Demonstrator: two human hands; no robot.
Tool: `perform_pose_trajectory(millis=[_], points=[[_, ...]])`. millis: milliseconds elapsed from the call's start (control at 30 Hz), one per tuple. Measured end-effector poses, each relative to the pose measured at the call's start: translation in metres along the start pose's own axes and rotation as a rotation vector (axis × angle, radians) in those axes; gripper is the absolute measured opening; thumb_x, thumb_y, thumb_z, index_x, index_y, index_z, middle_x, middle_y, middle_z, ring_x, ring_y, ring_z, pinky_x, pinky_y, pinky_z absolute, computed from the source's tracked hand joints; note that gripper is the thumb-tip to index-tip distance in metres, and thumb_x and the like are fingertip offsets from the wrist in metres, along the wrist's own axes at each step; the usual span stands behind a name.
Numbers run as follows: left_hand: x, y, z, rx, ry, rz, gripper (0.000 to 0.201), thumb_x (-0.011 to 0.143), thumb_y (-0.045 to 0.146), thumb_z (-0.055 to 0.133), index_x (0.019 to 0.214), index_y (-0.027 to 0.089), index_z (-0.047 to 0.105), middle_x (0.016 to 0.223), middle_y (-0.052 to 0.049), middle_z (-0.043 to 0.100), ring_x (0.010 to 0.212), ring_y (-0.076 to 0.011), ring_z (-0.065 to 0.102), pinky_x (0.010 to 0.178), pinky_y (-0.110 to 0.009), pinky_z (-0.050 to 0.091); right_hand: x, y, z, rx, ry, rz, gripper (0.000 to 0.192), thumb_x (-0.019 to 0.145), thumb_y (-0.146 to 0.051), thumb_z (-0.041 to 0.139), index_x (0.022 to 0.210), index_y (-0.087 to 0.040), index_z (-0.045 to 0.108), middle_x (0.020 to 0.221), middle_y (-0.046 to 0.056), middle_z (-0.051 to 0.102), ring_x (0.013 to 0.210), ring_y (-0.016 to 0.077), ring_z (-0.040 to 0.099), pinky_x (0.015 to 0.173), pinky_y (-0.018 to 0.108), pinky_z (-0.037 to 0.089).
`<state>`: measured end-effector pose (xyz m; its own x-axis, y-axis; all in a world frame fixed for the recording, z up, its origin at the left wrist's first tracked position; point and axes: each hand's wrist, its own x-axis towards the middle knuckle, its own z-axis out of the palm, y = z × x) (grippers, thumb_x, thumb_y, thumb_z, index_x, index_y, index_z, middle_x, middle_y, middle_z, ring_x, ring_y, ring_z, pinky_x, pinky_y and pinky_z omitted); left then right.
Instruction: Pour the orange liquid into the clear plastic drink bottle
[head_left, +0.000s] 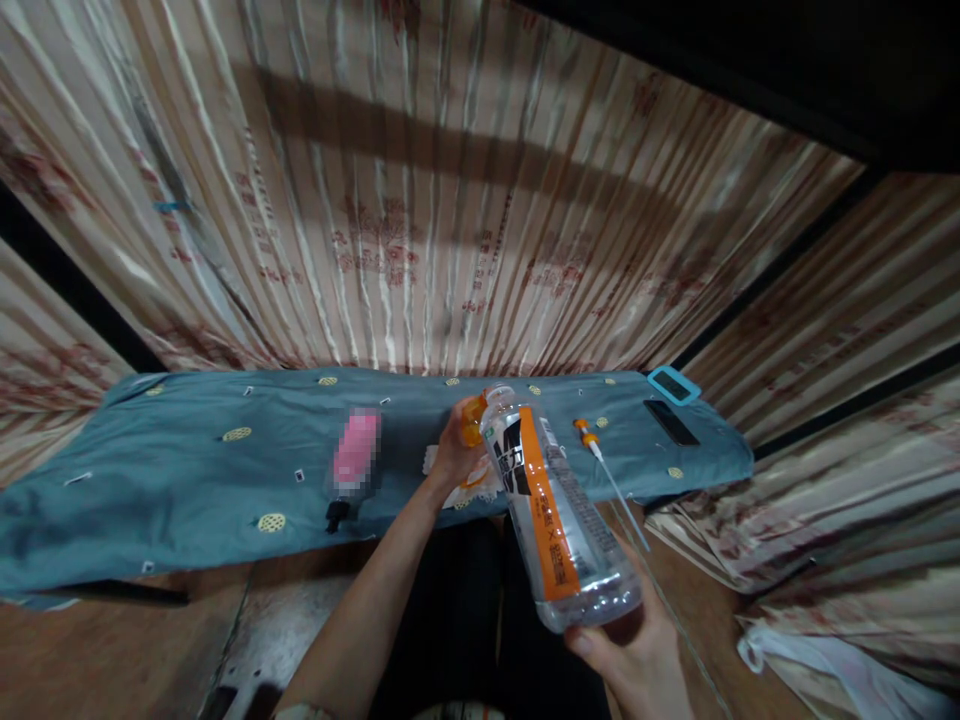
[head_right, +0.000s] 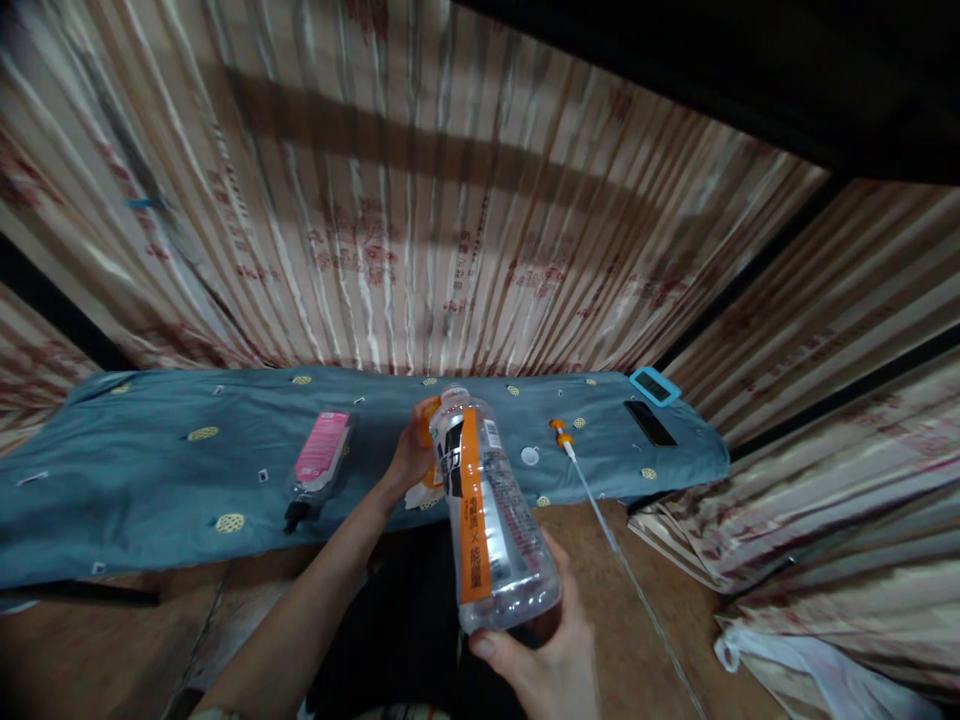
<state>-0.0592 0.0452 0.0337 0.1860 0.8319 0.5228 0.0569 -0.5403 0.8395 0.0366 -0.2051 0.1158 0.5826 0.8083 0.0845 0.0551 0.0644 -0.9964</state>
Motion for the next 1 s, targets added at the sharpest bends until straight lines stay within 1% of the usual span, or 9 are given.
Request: perform_pose_trajectory(millis=[133, 267, 367, 467, 633, 767, 1000], points=[[-0.0002, 0.0, -0.001, -0.004, -0.021, -0.008, 0.06, 0.068, 0.02, 0.071, 0.121, 0.02, 0.043, 0.114, -0.008, 0.061, 0.098, -0.0212, 0.062, 0.088, -0.038, 0.05, -0.0003, -0.0009, 0.0004, -0.03, 0.032, -0.021, 0.081, 0.043, -0.048, 0.09, 0.117, -0.028, 0.06, 0.106, -0.003, 0.075, 0.095, 0.0171, 0.071, 0.08, 0.016, 0.054], [-0.0006, -0.0025, -0.0009, -0.007, -0.022, 0.01, 0.059, 0.069, 0.021, 0.07, 0.122, 0.02, 0.042, 0.115, -0.008, 0.061, 0.099, -0.021, 0.062, 0.088, -0.038, 0.05, 0.0002, -0.0007, -0.0006, -0.005, 0.001, -0.017, 0.08, 0.046, -0.047, 0.089, 0.118, -0.027, 0.06, 0.107, -0.003, 0.075, 0.096, 0.0167, 0.071, 0.082, 0.015, 0.053], [-0.0008, -0.0042, -0.0007, 0.011, -0.013, 0.013, 0.06, 0.069, 0.02, 0.07, 0.121, 0.02, 0.042, 0.116, -0.008, 0.06, 0.101, -0.0219, 0.061, 0.09, -0.039, 0.05, 0.0008, -0.0008, -0.0004, 0.003, -0.004, -0.026, 0.078, 0.047, -0.042, 0.09, 0.117, -0.029, 0.061, 0.103, -0.006, 0.076, 0.093, 0.0146, 0.072, 0.08, 0.013, 0.053], [-0.0009, -0.0042, -0.0011, 0.003, -0.023, 0.005, 0.06, 0.069, 0.02, 0.071, 0.122, 0.02, 0.042, 0.116, -0.009, 0.06, 0.102, -0.0222, 0.061, 0.091, -0.039, 0.049, 0.0007, -0.0019, 0.0009, 0.006, 0.002, -0.032, 0.076, 0.047, -0.043, 0.09, 0.116, -0.031, 0.061, 0.103, -0.007, 0.076, 0.093, 0.0135, 0.071, 0.08, 0.012, 0.053], [-0.0002, -0.0028, -0.0012, -0.015, -0.024, 0.034, 0.06, 0.069, 0.019, 0.07, 0.122, 0.02, 0.042, 0.114, -0.008, 0.061, 0.099, -0.0207, 0.062, 0.088, -0.038, 0.05, -0.0002, -0.0031, 0.0015, -0.001, -0.007, -0.021, 0.077, 0.048, -0.049, 0.088, 0.117, -0.029, 0.06, 0.104, -0.004, 0.075, 0.094, 0.0154, 0.071, 0.08, 0.014, 0.053], [0.0001, -0.0026, -0.0005, -0.026, -0.007, 0.061, 0.059, 0.069, 0.02, 0.07, 0.121, 0.021, 0.043, 0.112, -0.007, 0.061, 0.096, -0.0198, 0.062, 0.085, -0.036, 0.051, -0.0001, -0.0007, -0.0004, -0.01, 0.006, -0.024, 0.078, 0.046, -0.045, 0.09, 0.116, -0.028, 0.06, 0.105, -0.003, 0.076, 0.094, 0.0171, 0.072, 0.08, 0.017, 0.055], [0.0, -0.0008, -0.0012, -0.001, -0.013, 0.033, 0.058, 0.069, 0.02, 0.07, 0.121, 0.02, 0.042, 0.114, -0.008, 0.061, 0.1, -0.0206, 0.062, 0.088, -0.037, 0.05, 0.0005, -0.0002, -0.0022, -0.063, -0.003, -0.028, 0.08, 0.049, -0.048, 0.087, 0.118, -0.025, 0.057, 0.105, 0.0, 0.076, 0.094, 0.0195, 0.072, 0.078, 0.019, 0.056]])
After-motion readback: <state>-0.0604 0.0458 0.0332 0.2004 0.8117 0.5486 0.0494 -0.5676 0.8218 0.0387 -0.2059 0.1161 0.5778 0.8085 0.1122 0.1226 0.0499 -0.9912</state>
